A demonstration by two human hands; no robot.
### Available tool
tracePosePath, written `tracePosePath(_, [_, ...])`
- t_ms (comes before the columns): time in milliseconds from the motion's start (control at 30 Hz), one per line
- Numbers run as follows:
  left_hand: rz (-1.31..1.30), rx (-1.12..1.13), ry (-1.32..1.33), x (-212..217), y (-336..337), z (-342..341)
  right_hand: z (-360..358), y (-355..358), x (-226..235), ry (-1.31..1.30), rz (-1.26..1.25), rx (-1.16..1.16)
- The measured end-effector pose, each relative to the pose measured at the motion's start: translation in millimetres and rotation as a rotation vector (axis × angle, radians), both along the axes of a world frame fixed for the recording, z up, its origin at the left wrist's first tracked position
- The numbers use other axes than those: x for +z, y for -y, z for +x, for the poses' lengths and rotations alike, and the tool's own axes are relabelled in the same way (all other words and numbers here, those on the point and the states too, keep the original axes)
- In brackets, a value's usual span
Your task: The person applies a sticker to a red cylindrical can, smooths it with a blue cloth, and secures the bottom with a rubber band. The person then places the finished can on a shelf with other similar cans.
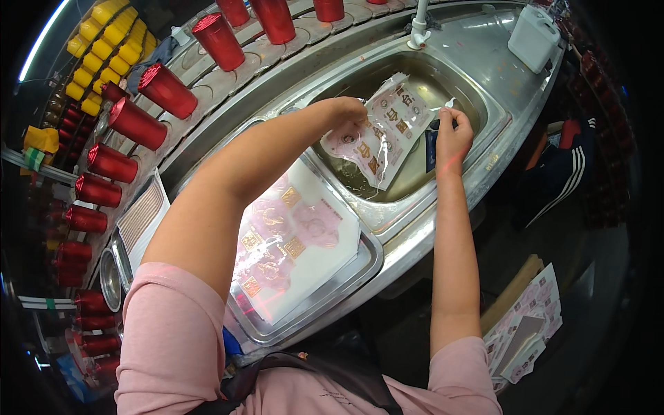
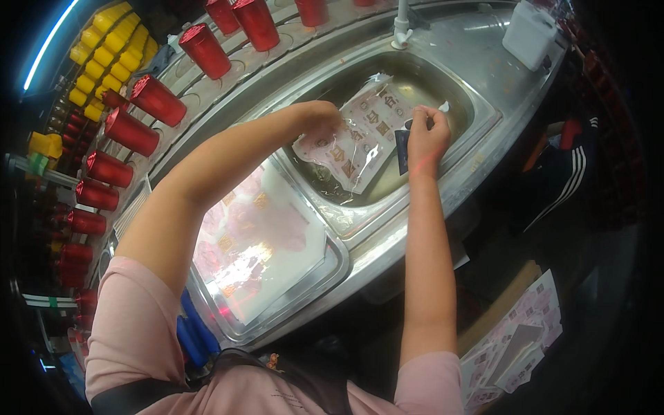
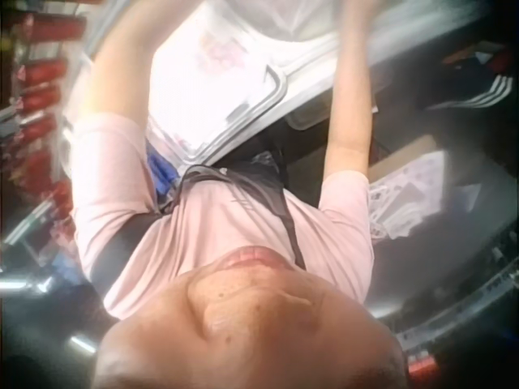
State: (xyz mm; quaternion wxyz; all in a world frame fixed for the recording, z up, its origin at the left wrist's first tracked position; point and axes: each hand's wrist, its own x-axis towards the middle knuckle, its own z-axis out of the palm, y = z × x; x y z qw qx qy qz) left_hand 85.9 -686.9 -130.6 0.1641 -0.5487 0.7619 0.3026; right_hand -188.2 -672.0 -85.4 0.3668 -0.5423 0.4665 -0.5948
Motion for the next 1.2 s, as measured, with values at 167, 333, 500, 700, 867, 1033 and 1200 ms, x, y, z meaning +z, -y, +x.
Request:
tracePosePath(167, [0.307,0.863,-0.296,77.1,-20.7,-15.3,-8.8,4.3,-8.5,-0.048,-0.025,-0.053])
tracePosePath(333, [0.148,1.085,-0.306,146.4,-54.0,6.7,-3.7,7.9,-11.7,-0.055,-0.018,-0.004])
tracePosePath(500, [0.022,1.213,-0.327,197.1,-96.6,33.3,-3.7,15.2,-20.7,-0.075,0.018,0.056])
tracePosePath(700, [-0.060,1.295,-0.423,265.4,-168.5,55.1,-11.7,32.6,-41.8,-0.030,0.031,0.123])
tracePosePath(867, [-0.074,1.290,-0.482,314.7,-259.8,97.1,-1.1,25.8,-37.3,0.122,0.004,0.210])
tracePosePath(1033, [-0.086,1.366,-0.704,354.7,-356.8,103.7,42.9,-35.1,35.1,0.081,0.072,0.515])
tracePosePath(1200, [-0.145,1.481,-0.720,358.7,-454.2,142.5,141.6,-165.5,132.1,0.228,0.499,1.095])
